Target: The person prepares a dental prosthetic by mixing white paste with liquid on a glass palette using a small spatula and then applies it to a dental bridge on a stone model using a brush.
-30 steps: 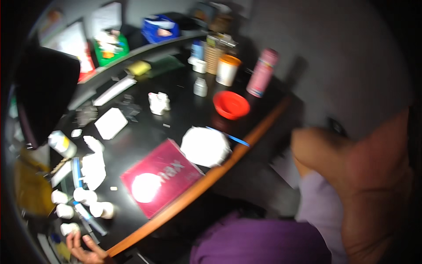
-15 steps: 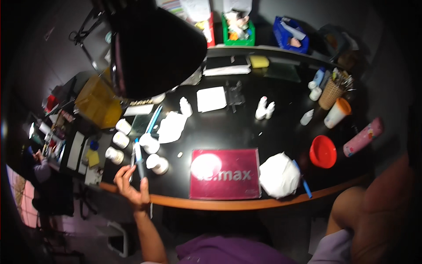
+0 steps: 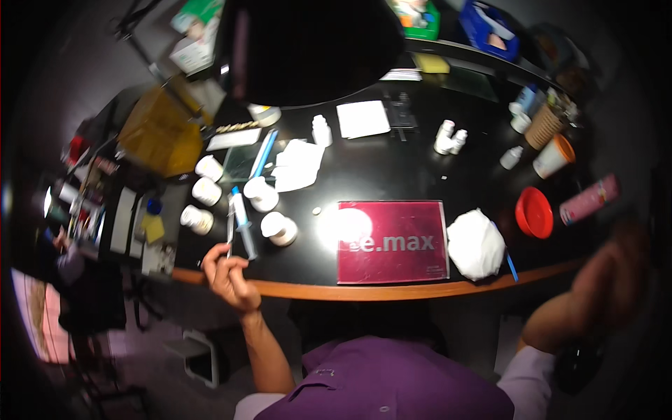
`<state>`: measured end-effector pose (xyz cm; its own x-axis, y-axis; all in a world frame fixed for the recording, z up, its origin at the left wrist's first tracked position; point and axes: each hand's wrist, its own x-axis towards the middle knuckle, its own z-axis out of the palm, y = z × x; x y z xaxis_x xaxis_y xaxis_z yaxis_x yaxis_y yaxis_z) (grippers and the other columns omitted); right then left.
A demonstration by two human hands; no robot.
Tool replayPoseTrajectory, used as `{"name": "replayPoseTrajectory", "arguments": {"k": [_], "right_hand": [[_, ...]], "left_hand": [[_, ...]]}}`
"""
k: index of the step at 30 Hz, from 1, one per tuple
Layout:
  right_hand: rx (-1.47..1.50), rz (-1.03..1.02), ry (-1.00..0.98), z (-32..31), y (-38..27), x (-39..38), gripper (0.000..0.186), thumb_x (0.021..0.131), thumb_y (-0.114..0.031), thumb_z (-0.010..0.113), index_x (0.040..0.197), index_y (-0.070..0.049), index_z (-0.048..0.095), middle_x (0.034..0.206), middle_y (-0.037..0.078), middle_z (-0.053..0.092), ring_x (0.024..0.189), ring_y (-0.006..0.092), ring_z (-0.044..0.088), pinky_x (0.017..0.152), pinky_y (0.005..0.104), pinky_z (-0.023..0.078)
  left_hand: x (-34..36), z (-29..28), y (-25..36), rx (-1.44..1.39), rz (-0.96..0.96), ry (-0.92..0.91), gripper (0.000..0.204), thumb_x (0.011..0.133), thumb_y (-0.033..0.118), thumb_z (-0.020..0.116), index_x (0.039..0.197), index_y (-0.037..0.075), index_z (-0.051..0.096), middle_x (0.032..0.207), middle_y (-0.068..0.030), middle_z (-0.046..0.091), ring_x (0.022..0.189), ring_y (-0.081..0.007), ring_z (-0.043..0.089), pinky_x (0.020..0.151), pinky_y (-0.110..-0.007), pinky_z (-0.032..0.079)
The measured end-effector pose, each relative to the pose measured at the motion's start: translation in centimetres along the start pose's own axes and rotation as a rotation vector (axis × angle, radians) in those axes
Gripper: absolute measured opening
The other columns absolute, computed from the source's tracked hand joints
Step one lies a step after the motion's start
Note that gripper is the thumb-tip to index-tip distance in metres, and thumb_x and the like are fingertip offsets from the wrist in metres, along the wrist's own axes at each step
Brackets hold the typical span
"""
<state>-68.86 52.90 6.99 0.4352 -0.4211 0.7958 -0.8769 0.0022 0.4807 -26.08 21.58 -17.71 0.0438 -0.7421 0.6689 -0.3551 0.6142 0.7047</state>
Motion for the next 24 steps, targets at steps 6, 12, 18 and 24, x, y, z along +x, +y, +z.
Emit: {"name": "replayPoseTrajectory", "arguments": {"k": [6,12,18,24], "right_hand": [[0.66,1.01,0.057,9.0,-6.9,-5.4,0.023,0.093,0.008,0.068,0.114,0.0,0.073,0.108,0.006,0.061,0.095,0.0101,0.053,0.084,0.0247,0.043],[0.614,1.27,0.048,8.4,-7.3,-9.3,0.018,0.097,0.006,0.069,0.114,0.002,0.074,0.105,0.003,0.064,0.094,0.0079,0.06,0.086,0.0216,0.049],[0.588,1.306,0.061,5.9,-6.7,-11.5,0.017,0.098,0.005,0.069,0.114,0.002,0.074,0.104,0.002,0.063,0.094,0.0068,0.06,0.085,0.0212,0.049],[0.674,1.303,0.001,7.2,-7.3,-11.9,0.019,0.098,0.006,0.068,0.116,0.002,0.073,0.103,0.001,0.062,0.093,0.0064,0.058,0.084,0.0208,0.047]], "left_hand": [[-0.3,-2.1,0.0,-0.052,-0.018,-0.127,0.021,0.083,0.014,0.054,0.074,-0.001,0.064,0.122,-0.0207,0.064,0.105,-0.0241,0.057,0.093,-0.038,0.043],[0.0,-1.2,0.8,-0.082,-0.048,-0.17,0.024,0.093,0.014,0.05,0.079,-0.001,0.062,0.118,-0.0214,0.063,0.111,-0.0257,0.056,0.101,-0.041,0.04],[-0.1,-0.6,0.6,-0.048,-0.033,-0.113,0.023,0.092,0.015,0.051,0.079,-0.002,0.062,0.116,-0.0205,0.062,0.105,-0.0265,0.056,0.095,-0.04,0.041],[0.3,-1.0,0.7,0.071,0.038,-0.114,0.017,0.082,0.012,0.048,0.074,0.001,0.057,0.114,-0.0199,0.066,0.111,-0.0318,0.057,0.102,-0.043,0.042]]}}
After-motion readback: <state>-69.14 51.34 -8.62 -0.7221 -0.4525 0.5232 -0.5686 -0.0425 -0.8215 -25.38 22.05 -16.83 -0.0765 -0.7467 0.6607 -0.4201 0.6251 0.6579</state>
